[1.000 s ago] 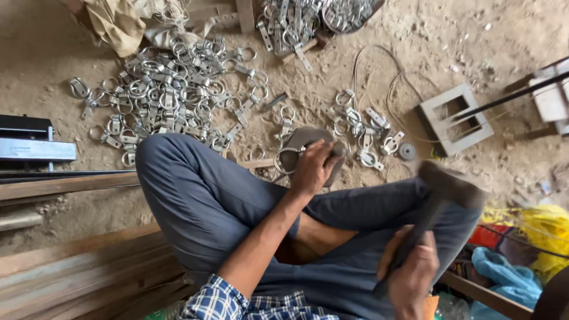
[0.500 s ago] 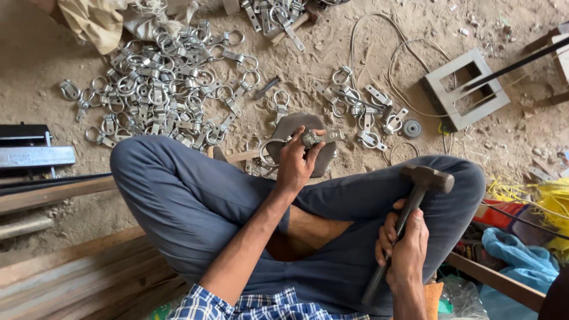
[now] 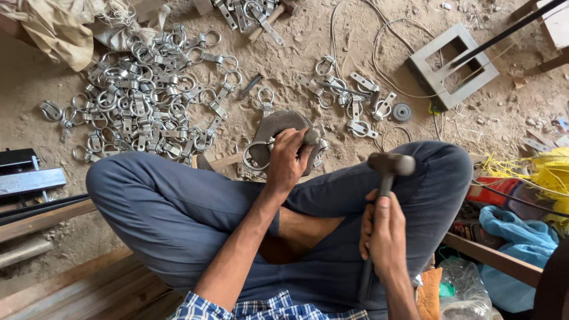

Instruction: The person sits cross-legged on the floor and uses a hammer to strike a metal part held on a small anvil. They repeatedly pick up metal pieces, position them on the anvil, and hit them with the hammer.

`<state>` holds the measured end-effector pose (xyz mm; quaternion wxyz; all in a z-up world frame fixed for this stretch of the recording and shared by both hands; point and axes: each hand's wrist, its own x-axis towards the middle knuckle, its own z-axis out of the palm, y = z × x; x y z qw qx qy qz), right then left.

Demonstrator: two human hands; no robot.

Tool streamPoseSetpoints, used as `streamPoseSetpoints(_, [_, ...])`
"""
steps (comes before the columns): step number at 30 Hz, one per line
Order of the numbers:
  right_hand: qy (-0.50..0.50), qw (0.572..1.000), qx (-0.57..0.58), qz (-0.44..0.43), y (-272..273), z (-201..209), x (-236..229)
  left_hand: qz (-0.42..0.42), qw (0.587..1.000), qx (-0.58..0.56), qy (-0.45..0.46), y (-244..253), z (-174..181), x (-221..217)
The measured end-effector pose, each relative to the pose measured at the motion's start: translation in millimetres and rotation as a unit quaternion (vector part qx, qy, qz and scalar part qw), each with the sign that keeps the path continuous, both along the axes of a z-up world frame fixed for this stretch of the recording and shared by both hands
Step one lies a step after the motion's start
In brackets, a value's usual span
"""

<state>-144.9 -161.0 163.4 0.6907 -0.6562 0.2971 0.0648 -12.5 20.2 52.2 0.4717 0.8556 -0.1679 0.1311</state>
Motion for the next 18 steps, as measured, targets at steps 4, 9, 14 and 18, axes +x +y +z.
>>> streamPoseSetpoints(4, [-0.007,0.993,-0.085,0.079,10.8,7.9,4.6,-0.012,1.000,-0.002,-0.022,1.0,0.2,4.0])
streamPoseSetpoints(9, [-0.197,0.973,-0.072,0.093,-8.6,24.9,-1.6,-0.022,0.999,-0.016,-0.029,-0.7,0.4,7.5])
streamPoseSetpoints(14, [-0.282,0.945,-0.125,0.112,-25.7,31.1,32.2,-0.014,0.999,-0.021,-0.023,-1.8,-7.8,6.4])
streamPoseSetpoints(18, [-0.223,0.831,-0.438,0.259,16.3,22.8,38.9,0.000,1.000,-0.005,-0.026,-0.5,-24.1,5.8])
